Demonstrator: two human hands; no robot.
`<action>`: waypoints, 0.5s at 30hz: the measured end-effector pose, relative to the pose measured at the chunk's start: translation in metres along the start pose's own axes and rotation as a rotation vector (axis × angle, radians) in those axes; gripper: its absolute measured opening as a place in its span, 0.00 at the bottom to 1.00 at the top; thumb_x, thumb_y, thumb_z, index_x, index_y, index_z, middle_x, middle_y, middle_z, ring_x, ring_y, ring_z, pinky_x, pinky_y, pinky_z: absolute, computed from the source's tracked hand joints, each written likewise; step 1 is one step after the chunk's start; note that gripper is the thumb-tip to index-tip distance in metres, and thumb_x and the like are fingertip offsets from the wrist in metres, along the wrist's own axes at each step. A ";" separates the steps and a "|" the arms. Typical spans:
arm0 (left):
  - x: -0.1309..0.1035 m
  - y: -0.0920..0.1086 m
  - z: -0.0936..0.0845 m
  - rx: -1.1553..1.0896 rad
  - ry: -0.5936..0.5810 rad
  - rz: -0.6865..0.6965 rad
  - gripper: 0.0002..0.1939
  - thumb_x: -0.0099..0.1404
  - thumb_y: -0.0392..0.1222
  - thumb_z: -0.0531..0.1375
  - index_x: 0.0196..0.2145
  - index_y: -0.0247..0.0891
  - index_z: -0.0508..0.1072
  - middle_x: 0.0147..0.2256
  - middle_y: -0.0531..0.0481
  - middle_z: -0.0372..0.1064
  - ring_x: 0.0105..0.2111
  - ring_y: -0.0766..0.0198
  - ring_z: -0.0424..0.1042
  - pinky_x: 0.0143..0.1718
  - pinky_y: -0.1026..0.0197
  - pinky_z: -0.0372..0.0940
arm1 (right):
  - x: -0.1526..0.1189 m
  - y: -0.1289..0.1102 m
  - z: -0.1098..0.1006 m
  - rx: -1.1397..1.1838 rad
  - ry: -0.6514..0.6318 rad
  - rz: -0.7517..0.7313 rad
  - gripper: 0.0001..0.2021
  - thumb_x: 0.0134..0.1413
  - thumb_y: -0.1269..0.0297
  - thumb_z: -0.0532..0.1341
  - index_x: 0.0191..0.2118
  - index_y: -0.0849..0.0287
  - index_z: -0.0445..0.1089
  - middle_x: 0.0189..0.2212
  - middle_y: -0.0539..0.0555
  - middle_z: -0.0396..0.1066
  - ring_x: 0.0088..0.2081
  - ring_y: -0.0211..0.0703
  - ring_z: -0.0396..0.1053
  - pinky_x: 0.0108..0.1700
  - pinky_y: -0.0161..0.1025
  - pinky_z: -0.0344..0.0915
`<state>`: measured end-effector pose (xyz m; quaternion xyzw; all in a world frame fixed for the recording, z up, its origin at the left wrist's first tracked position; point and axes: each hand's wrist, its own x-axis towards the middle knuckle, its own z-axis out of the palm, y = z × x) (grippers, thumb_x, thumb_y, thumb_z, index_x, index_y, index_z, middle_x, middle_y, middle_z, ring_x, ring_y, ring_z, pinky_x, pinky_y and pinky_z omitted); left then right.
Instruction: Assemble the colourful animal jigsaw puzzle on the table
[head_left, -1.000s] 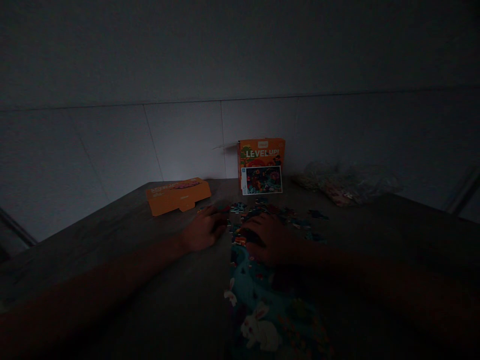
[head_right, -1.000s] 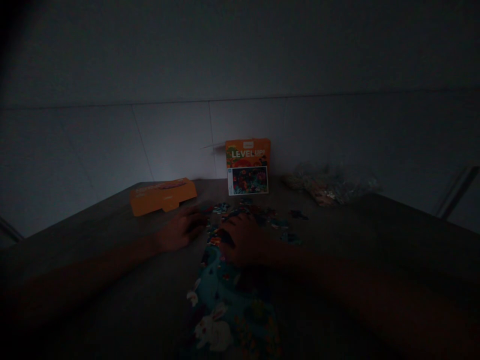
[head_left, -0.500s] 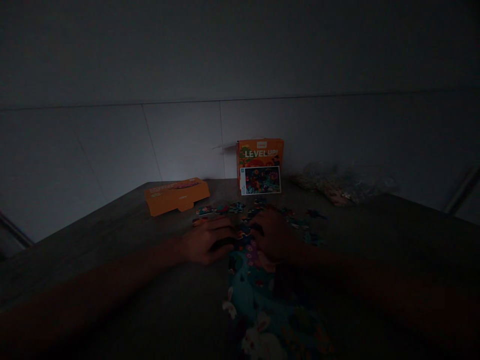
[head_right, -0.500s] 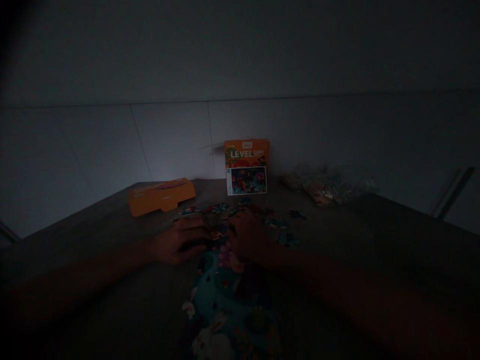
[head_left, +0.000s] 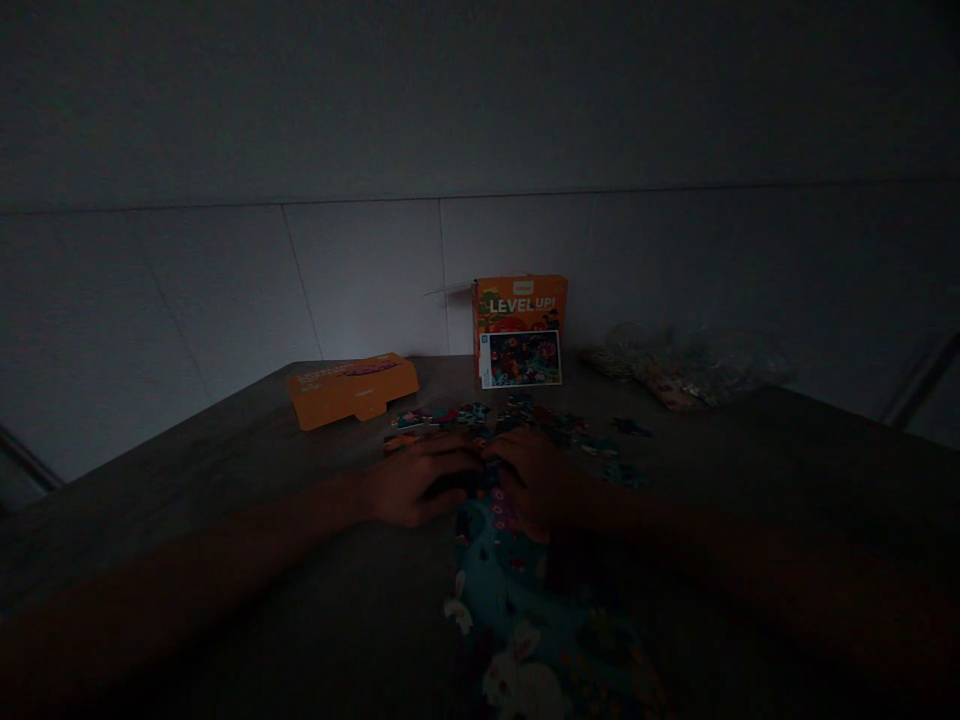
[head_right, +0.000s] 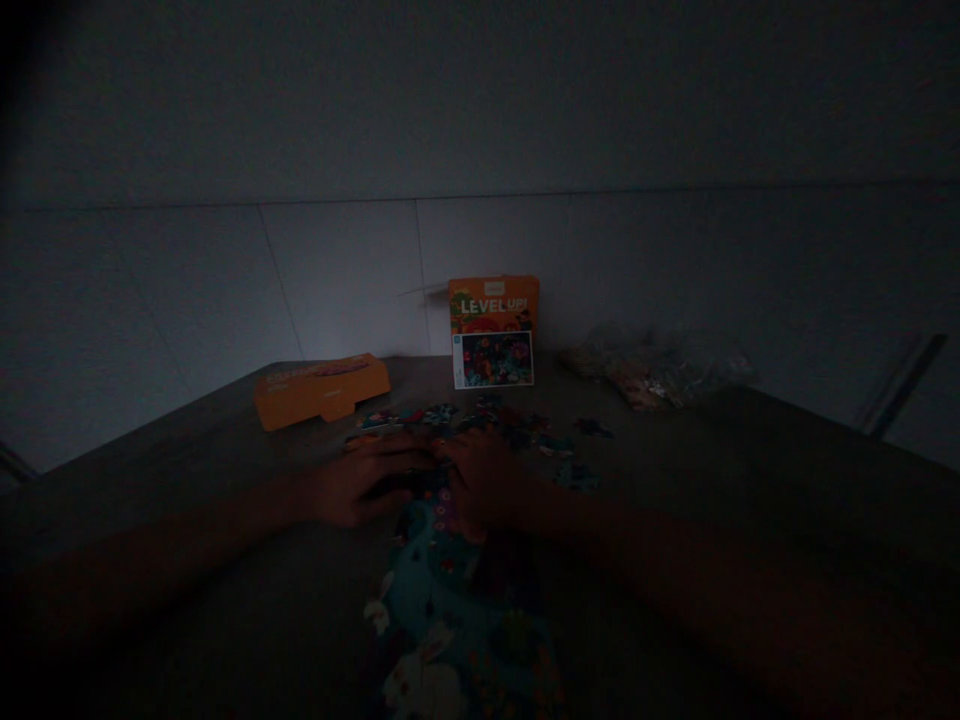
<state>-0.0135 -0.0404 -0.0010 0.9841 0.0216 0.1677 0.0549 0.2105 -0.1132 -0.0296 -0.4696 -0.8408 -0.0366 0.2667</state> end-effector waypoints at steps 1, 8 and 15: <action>0.000 0.000 0.000 0.006 -0.002 -0.005 0.20 0.65 0.37 0.56 0.55 0.36 0.67 0.56 0.38 0.65 0.56 0.49 0.65 0.57 0.45 0.63 | 0.000 0.000 0.000 -0.010 -0.004 0.003 0.16 0.52 0.74 0.57 0.47 0.66 0.72 0.45 0.63 0.74 0.48 0.54 0.68 0.52 0.53 0.63; 0.002 0.000 -0.001 -0.008 0.009 -0.015 0.18 0.65 0.31 0.54 0.52 0.35 0.70 0.52 0.40 0.68 0.53 0.52 0.68 0.55 0.48 0.65 | 0.002 -0.004 -0.006 0.021 -0.048 0.038 0.17 0.51 0.75 0.57 0.47 0.64 0.73 0.46 0.62 0.74 0.50 0.53 0.68 0.54 0.50 0.62; 0.000 -0.004 0.001 0.027 0.024 -0.035 0.18 0.64 0.32 0.54 0.51 0.35 0.72 0.51 0.39 0.68 0.52 0.52 0.68 0.55 0.49 0.65 | 0.004 0.000 -0.003 0.057 0.008 0.191 0.20 0.43 0.78 0.59 0.45 0.61 0.76 0.45 0.60 0.76 0.47 0.54 0.72 0.53 0.49 0.64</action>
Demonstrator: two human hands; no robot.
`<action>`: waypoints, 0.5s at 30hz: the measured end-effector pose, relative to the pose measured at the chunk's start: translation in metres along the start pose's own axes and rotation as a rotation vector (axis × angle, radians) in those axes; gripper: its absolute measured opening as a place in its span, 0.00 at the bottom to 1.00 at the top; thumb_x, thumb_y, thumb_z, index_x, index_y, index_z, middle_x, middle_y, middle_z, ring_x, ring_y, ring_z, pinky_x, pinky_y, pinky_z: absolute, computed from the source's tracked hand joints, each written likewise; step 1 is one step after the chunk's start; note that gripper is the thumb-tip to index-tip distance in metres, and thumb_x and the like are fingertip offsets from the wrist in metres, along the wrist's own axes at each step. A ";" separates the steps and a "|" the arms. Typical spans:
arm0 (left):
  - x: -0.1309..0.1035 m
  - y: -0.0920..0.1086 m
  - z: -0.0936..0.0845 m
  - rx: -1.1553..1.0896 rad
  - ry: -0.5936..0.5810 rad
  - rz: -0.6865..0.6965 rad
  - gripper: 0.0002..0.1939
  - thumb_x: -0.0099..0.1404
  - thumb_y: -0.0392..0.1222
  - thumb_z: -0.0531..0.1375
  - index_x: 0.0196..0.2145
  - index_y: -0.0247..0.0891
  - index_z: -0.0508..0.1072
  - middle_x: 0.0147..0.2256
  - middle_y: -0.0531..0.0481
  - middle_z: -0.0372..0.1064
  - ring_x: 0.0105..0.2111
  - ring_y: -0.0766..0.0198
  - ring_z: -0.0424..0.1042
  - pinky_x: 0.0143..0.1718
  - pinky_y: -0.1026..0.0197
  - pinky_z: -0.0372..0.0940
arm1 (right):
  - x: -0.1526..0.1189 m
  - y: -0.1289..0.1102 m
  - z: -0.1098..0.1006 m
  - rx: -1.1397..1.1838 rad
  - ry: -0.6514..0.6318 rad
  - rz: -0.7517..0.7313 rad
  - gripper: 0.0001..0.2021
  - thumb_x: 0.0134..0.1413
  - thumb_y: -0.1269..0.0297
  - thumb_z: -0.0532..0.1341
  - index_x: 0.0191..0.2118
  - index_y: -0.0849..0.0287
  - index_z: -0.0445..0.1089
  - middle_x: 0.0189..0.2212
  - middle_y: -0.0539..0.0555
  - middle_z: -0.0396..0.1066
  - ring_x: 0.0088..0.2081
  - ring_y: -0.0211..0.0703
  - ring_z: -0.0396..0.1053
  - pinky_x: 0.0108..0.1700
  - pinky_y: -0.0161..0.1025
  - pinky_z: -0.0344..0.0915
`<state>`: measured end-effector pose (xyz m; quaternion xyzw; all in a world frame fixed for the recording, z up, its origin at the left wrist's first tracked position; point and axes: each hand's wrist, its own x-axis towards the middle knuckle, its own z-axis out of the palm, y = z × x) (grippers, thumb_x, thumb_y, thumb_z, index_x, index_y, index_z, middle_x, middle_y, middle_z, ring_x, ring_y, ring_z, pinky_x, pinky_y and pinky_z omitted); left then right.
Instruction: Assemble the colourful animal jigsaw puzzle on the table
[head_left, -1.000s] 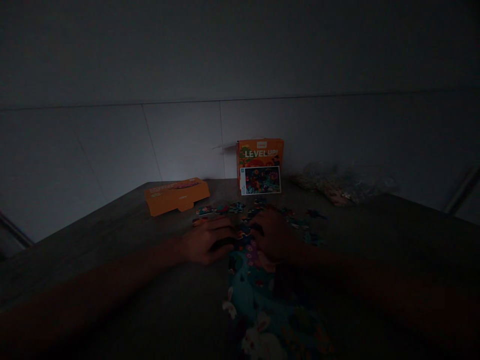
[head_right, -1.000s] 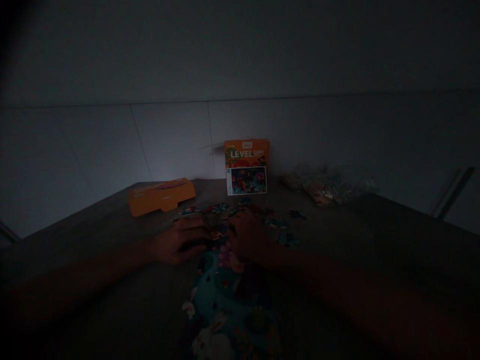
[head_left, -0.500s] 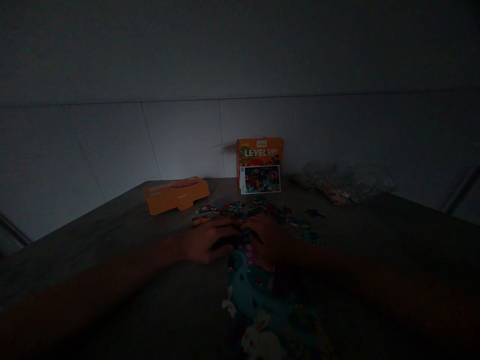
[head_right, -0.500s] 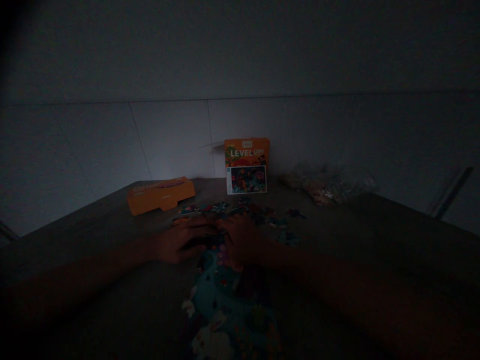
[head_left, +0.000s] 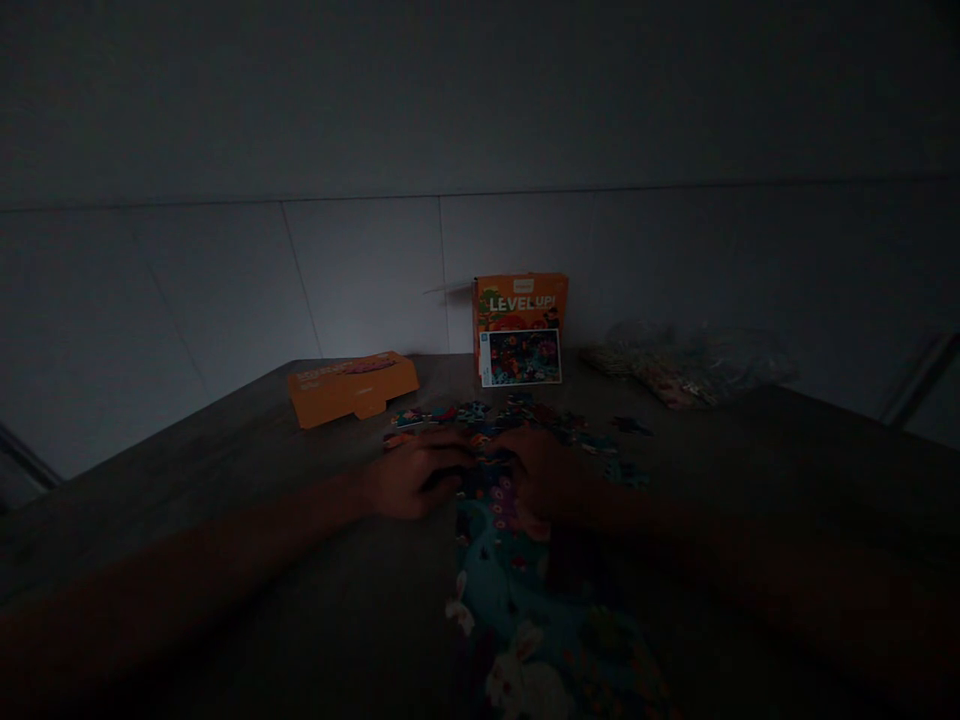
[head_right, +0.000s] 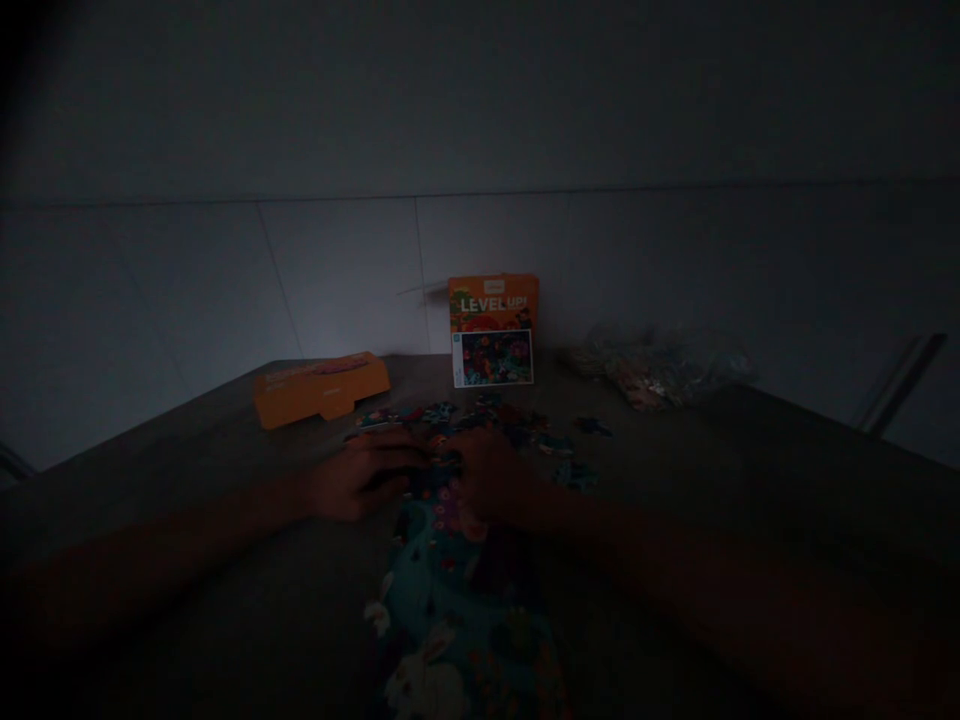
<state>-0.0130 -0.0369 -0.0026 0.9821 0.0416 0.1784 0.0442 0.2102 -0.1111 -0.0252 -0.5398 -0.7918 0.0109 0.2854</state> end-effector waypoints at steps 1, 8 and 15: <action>0.000 0.000 0.000 0.006 0.002 0.001 0.17 0.64 0.32 0.54 0.50 0.35 0.72 0.50 0.39 0.69 0.52 0.52 0.68 0.54 0.49 0.66 | 0.000 0.002 0.001 0.034 0.029 0.022 0.20 0.42 0.78 0.59 0.44 0.60 0.77 0.44 0.58 0.77 0.47 0.53 0.72 0.52 0.47 0.65; -0.003 0.007 -0.001 0.012 0.102 0.083 0.15 0.67 0.33 0.53 0.49 0.33 0.71 0.48 0.38 0.69 0.51 0.52 0.68 0.53 0.47 0.66 | 0.013 0.006 -0.018 0.159 0.091 0.301 0.19 0.39 0.83 0.55 0.37 0.61 0.76 0.35 0.54 0.78 0.37 0.44 0.73 0.37 0.36 0.67; 0.005 0.030 -0.010 -0.239 -0.234 0.248 0.31 0.68 0.39 0.54 0.66 0.31 0.53 0.67 0.34 0.48 0.66 0.50 0.52 0.64 0.48 0.56 | 0.021 0.001 -0.071 0.004 -0.441 0.216 0.15 0.34 0.66 0.72 0.35 0.58 0.76 0.31 0.51 0.76 0.31 0.44 0.72 0.28 0.34 0.62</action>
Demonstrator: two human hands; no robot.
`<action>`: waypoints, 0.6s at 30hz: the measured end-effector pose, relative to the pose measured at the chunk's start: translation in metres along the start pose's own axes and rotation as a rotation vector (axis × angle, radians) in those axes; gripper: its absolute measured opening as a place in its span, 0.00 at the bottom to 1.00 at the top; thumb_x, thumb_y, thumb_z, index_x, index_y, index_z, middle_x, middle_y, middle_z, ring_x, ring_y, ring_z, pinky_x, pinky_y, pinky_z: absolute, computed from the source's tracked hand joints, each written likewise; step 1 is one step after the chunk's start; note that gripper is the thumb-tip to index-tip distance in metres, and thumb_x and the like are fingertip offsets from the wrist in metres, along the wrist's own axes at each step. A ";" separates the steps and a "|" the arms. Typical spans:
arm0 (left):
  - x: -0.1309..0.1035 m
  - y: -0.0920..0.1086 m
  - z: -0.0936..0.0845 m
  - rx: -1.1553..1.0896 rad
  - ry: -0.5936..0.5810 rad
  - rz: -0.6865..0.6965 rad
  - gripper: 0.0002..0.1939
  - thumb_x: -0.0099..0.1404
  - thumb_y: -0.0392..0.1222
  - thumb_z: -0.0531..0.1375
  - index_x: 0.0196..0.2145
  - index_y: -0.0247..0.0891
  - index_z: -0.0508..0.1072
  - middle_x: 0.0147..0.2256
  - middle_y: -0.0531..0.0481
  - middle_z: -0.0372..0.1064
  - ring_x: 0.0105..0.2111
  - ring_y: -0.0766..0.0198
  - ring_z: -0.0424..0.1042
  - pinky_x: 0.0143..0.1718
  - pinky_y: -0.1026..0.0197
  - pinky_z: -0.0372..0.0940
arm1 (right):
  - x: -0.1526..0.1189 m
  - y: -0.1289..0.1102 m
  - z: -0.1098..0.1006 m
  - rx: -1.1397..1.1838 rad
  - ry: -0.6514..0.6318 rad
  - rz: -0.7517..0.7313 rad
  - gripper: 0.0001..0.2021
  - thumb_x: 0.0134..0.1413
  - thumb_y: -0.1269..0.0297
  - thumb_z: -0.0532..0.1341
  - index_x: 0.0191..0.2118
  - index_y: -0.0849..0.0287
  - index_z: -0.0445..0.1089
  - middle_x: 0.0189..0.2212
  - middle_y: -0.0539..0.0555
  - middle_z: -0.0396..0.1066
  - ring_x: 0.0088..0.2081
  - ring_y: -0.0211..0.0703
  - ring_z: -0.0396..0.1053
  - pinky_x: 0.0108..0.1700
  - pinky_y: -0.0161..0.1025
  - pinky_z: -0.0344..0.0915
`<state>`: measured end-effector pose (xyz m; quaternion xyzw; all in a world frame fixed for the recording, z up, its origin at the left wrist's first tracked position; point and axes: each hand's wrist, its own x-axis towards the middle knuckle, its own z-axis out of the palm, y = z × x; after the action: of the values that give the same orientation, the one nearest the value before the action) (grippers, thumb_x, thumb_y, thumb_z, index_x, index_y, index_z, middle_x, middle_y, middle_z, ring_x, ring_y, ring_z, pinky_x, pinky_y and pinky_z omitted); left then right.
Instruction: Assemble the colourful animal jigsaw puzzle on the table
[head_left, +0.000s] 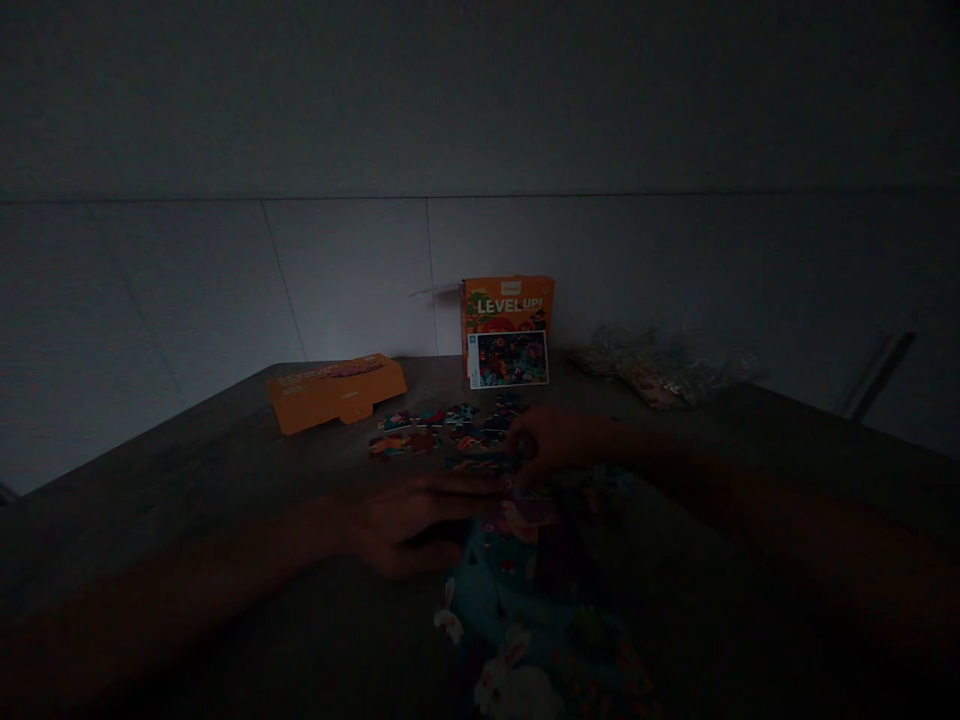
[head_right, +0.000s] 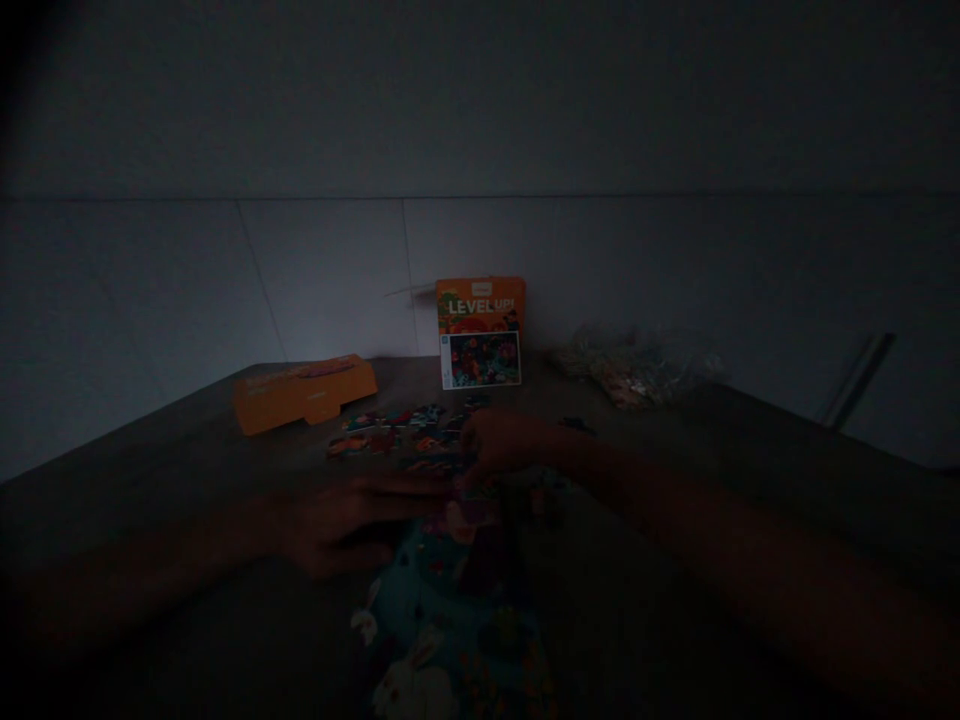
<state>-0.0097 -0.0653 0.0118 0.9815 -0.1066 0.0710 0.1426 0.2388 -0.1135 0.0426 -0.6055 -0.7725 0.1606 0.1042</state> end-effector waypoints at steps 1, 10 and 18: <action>0.001 0.002 -0.001 -0.002 -0.041 -0.023 0.33 0.68 0.40 0.54 0.67 0.30 0.51 0.68 0.34 0.44 0.67 0.50 0.49 0.65 0.47 0.54 | -0.004 0.000 -0.003 -0.073 -0.052 -0.007 0.19 0.33 0.63 0.73 0.37 0.58 0.76 0.32 0.52 0.75 0.32 0.45 0.72 0.28 0.34 0.61; 0.010 0.041 0.014 0.136 -0.130 -0.231 0.46 0.69 0.56 0.54 0.70 0.26 0.36 0.69 0.28 0.27 0.68 0.36 0.31 0.65 0.33 0.41 | -0.011 0.002 0.000 -0.258 -0.099 0.015 0.20 0.36 0.60 0.72 0.39 0.58 0.72 0.32 0.51 0.73 0.29 0.41 0.69 0.23 0.31 0.54; 0.021 0.086 0.024 0.182 -0.154 -0.120 0.35 0.74 0.48 0.48 0.71 0.37 0.37 0.69 0.41 0.33 0.68 0.44 0.36 0.67 0.39 0.45 | -0.013 0.001 0.002 -0.177 -0.063 -0.031 0.20 0.34 0.65 0.73 0.38 0.60 0.72 0.34 0.53 0.75 0.31 0.45 0.72 0.23 0.33 0.56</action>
<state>-0.0064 -0.1568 0.0154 0.9975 -0.0515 -0.0039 0.0485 0.2428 -0.1262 0.0408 -0.5947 -0.7960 0.1090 0.0282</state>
